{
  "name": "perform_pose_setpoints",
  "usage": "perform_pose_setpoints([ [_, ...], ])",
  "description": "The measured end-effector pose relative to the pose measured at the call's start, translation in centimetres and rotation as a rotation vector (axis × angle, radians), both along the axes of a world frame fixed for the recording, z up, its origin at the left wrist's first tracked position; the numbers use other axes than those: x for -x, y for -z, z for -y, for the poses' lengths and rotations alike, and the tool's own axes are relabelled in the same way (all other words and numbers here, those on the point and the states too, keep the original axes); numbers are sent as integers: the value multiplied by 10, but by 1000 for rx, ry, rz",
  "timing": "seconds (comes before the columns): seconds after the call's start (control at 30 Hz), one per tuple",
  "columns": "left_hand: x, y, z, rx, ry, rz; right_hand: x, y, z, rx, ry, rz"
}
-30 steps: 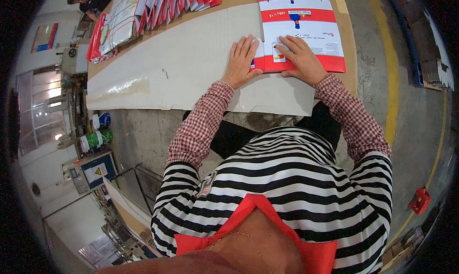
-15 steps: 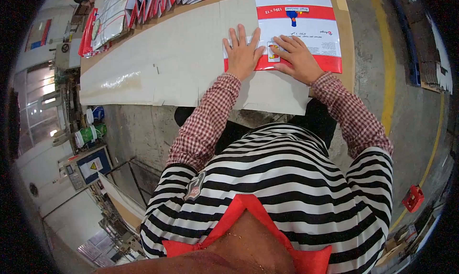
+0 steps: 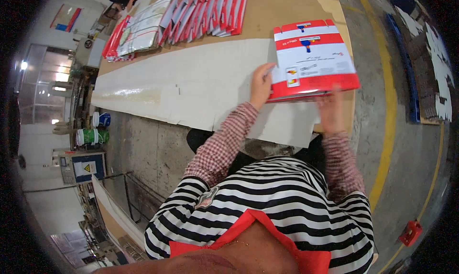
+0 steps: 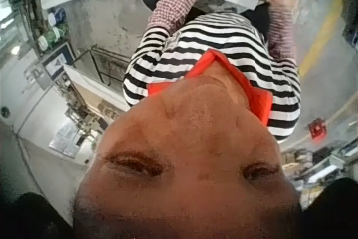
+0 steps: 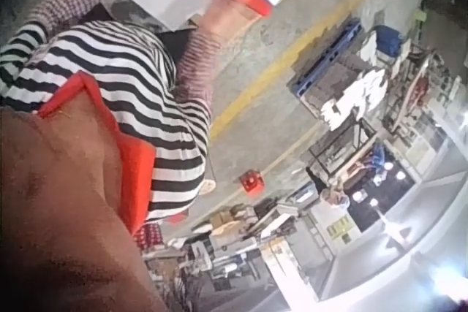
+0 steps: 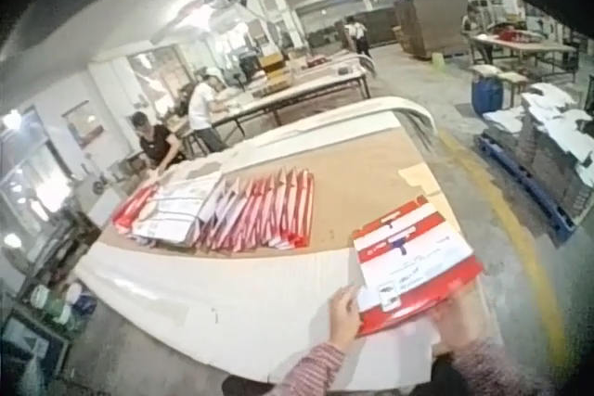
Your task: The recorder is repeatedly folding and stacking red and white cardboard folders on a large industrial workbench.
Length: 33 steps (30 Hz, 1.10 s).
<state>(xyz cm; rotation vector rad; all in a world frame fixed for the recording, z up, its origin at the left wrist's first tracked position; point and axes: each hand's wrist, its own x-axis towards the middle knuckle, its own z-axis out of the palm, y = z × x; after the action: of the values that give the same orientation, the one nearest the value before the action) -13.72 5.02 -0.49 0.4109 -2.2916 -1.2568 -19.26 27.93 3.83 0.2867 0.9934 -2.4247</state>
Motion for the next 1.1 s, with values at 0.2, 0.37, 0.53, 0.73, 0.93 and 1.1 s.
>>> perform_pose_setpoints([
  [0.2,16,-31,-26,-68,-152,-268,43,20,81,-405,-43,-673],
  [0.37,-27,-15,22,73,-194,-65,205,-28,-7,-387,-414,-666],
  [0.53,-34,5,26,61,-182,-77,303,-43,19,-710,-933,-779],
  [0.73,-38,0,25,2,-178,-27,363,35,189,-1037,-526,-1018],
  [0.93,-30,1,18,-99,-158,-56,287,90,393,-1175,-418,-1192],
  [1.1,-53,9,33,-5,-251,17,210,66,334,-882,-437,-966],
])
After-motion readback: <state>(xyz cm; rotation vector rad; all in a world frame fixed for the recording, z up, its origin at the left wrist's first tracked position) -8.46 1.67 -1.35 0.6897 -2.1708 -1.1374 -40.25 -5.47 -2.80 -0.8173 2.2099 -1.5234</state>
